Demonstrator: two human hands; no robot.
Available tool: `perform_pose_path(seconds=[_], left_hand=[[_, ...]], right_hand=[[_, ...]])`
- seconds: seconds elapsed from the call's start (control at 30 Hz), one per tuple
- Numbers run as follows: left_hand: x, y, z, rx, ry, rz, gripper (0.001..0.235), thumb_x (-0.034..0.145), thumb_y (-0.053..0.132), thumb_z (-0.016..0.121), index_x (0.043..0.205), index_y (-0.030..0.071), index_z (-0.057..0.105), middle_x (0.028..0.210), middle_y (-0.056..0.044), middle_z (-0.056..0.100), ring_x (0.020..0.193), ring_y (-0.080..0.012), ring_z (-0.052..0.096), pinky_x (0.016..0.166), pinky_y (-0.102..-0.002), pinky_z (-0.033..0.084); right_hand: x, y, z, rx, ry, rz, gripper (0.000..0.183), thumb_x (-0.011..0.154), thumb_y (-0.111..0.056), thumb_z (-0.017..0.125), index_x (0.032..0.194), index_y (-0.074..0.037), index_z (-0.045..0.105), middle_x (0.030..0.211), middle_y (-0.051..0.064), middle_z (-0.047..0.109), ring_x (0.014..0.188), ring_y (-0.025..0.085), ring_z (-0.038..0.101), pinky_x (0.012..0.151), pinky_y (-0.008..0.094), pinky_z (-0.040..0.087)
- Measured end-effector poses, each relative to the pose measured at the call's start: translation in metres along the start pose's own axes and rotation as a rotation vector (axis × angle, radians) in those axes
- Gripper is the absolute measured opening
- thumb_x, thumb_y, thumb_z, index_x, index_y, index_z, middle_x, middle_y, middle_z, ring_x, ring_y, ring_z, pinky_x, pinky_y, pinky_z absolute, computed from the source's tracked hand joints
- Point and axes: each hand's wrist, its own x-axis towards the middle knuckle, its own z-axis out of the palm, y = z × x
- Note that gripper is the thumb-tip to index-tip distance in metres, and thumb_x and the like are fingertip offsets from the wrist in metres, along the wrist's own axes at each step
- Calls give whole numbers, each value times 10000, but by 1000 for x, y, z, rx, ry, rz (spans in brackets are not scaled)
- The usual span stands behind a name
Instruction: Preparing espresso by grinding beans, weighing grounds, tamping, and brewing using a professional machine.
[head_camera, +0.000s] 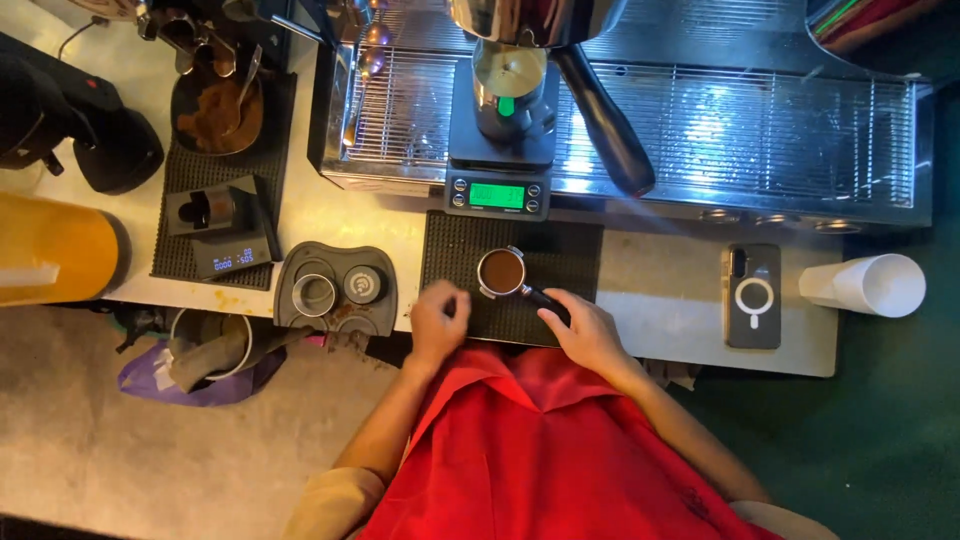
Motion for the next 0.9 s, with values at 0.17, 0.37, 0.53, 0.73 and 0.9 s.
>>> perform_pose_path(seconds=[0.17, 0.37, 0.53, 0.73, 0.9], left_hand=[[-19, 54, 18, -399, -284, -98, 214, 1028, 350, 652, 963, 164, 734, 934, -76, 741, 953, -340, 699, 836, -431, 558], [-14, 56, 31, -686, -336, -471, 321, 1022, 255, 642, 1256, 35, 631, 1132, -242, 723, 1100, -378, 704, 875, -533, 597], [-14, 10, 17, -769, -302, -516, 201, 1060, 113, 447, 1222, 23, 525, 1087, -171, 727, 1044, -275, 721, 877, -460, 614], [-13, 21, -19, -410, -255, -405, 112, 1009, 139, 598, 1053, 46, 642, 891, -163, 648, 922, -307, 674, 795, -450, 529], [-14, 34, -21, -269, -210, -240, 209, 1050, 250, 645, 1003, 49, 614, 915, -146, 585, 916, -395, 633, 786, -432, 496]], right_hand=[[-7, -29, 21, 172, 15, -5, 485, 1017, -160, 578, 1490, -137, 477, 1327, 270, 665, 1303, 442, 595, 1110, 558, 450], [-7, -23, 57, 202, 83, -255, 538, 981, -130, 543, 1496, -80, 397, 1240, 220, 699, 1199, 423, 641, 1037, 538, 464], [14, 11, 49, -198, 299, -380, 491, 990, -403, 675, 1413, -163, 612, 1311, 55, 695, 1270, 271, 610, 1069, 469, 407], [26, 18, 53, -378, 283, -230, 720, 1021, -477, 623, 1623, -168, 380, 1727, 112, 258, 1594, 391, 141, 1227, 682, 22], [28, 26, 60, -422, 276, -208, 707, 1039, -519, 573, 1631, -183, 382, 1737, 101, 245, 1606, 377, 110, 1235, 665, -25]])
